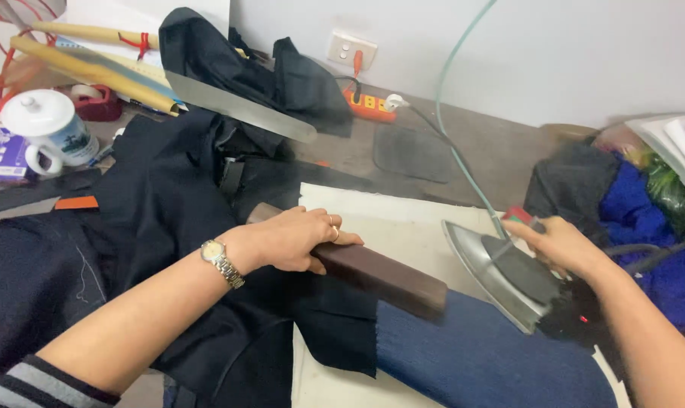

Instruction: Ironing and pressing garment components using a steam iron and a wooden clapper

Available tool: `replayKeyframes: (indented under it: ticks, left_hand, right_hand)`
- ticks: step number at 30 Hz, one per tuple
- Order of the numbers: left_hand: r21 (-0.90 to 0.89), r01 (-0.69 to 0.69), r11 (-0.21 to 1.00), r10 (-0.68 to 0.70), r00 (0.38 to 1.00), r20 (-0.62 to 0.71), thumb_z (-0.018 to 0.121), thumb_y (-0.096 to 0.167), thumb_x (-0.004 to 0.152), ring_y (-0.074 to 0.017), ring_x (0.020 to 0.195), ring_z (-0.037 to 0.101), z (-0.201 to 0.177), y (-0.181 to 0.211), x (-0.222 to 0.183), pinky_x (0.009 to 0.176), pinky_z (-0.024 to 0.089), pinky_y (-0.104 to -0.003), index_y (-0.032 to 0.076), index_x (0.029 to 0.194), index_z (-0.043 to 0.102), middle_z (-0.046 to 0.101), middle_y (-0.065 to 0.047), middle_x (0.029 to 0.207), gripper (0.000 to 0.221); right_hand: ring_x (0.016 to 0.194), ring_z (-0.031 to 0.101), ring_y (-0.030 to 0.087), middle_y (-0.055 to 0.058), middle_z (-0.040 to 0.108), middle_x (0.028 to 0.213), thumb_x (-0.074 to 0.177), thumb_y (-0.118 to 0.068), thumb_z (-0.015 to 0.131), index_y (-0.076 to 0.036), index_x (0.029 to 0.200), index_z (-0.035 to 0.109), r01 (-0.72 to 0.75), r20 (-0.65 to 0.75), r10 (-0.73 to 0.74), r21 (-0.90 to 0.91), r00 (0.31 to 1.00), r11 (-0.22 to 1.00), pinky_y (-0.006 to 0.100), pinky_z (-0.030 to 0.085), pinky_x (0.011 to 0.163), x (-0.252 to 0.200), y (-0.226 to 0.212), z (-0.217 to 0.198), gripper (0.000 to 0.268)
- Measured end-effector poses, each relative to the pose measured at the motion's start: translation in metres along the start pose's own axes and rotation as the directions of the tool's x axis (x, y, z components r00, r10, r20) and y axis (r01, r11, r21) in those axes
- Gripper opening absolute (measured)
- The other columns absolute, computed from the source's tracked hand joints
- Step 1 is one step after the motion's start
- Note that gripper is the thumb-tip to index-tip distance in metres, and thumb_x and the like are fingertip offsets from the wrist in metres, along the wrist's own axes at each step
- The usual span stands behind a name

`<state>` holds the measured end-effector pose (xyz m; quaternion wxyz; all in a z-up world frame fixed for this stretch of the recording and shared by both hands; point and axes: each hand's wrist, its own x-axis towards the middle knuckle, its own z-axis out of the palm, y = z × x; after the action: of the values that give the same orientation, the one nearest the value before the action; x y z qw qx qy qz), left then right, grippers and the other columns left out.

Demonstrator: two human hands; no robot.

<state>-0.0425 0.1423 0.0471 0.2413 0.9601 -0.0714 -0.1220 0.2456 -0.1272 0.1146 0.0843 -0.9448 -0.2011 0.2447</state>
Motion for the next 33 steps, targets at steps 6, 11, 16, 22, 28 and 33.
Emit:
replayKeyframes:
  ticks: [6,11,16,22,28,33]
  left_hand:
    - [0.005,0.049,0.999,-0.049,0.999,-0.021,0.079,0.028,0.070,-0.0266,0.108,0.055,0.002,0.003,0.008,0.085,0.044,-0.047,0.028,0.138,0.050,0.057,-0.003,0.110,0.073]
    - [-0.001,0.106,0.994,-0.106,0.994,-0.024,0.080,0.025,0.070,-0.0281,0.111,0.055,-0.010,0.009,0.001,0.089,0.047,-0.052,0.024,0.132,0.056,0.060,-0.004,0.113,0.067]
    - [0.005,0.229,0.973,-0.227,0.966,-0.127,0.078,0.024,0.073,-0.0329,0.111,0.055,-0.026,-0.023,0.002,0.086,0.048,-0.056,0.021,0.131,0.058,0.061,-0.009,0.112,0.061]
    - [0.052,0.463,0.885,-0.446,0.873,-0.196,0.079,0.027,0.072,-0.0248,0.111,0.051,0.038,-0.123,0.037,0.091,0.044,-0.049,0.025,0.135,0.054,0.054,0.000,0.116,0.068]
    - [0.052,0.459,0.887,-0.446,0.881,-0.160,0.078,0.020,0.075,-0.0229,0.113,0.049,0.096,-0.145,0.068,0.097,0.040,-0.051,0.029,0.138,0.050,0.053,0.002,0.119,0.070]
    - [-0.095,0.405,0.909,-0.416,0.888,-0.195,0.066,0.029,0.085,-0.0222,0.122,0.045,0.080,-0.118,0.043,0.105,0.033,-0.055,0.028,0.134,0.054,0.053,0.001,0.124,0.050]
  right_hand:
    - [0.033,0.046,0.028,0.014,0.045,0.041,0.084,-0.056,0.065,-0.004,0.058,0.047,0.070,-0.005,-0.070,0.060,0.998,0.996,0.037,0.040,0.039,0.085,-0.011,0.037,0.061]
    - [0.038,0.061,0.030,0.016,0.058,0.045,0.077,-0.060,0.069,-0.001,0.066,0.060,0.093,-0.028,-0.091,0.076,0.995,0.993,0.040,0.049,0.039,0.159,-0.022,0.083,0.060]
    - [0.038,0.062,0.030,0.015,0.055,0.038,0.079,-0.068,0.062,-0.003,0.060,0.058,0.166,0.002,-0.167,0.052,0.986,0.985,0.038,0.049,0.044,0.185,-0.036,0.109,0.068]
    - [0.048,0.066,0.029,0.016,0.065,0.056,0.085,-0.060,0.063,0.004,0.100,0.067,0.156,-0.018,-0.156,0.070,0.988,0.985,0.040,0.051,0.053,0.164,-0.053,0.104,0.066]
    - [0.098,0.060,0.042,0.022,0.062,0.103,0.096,-0.034,0.058,-0.003,0.117,0.063,0.585,-0.322,-0.683,-0.356,0.656,0.729,0.050,0.044,0.089,0.102,-0.058,0.117,0.038]
    - [0.099,0.067,0.035,0.023,0.072,0.101,0.096,-0.038,0.049,-0.001,0.112,0.069,0.417,0.379,-0.542,0.365,0.750,0.832,0.047,0.051,0.090,0.030,-0.077,0.141,0.045]
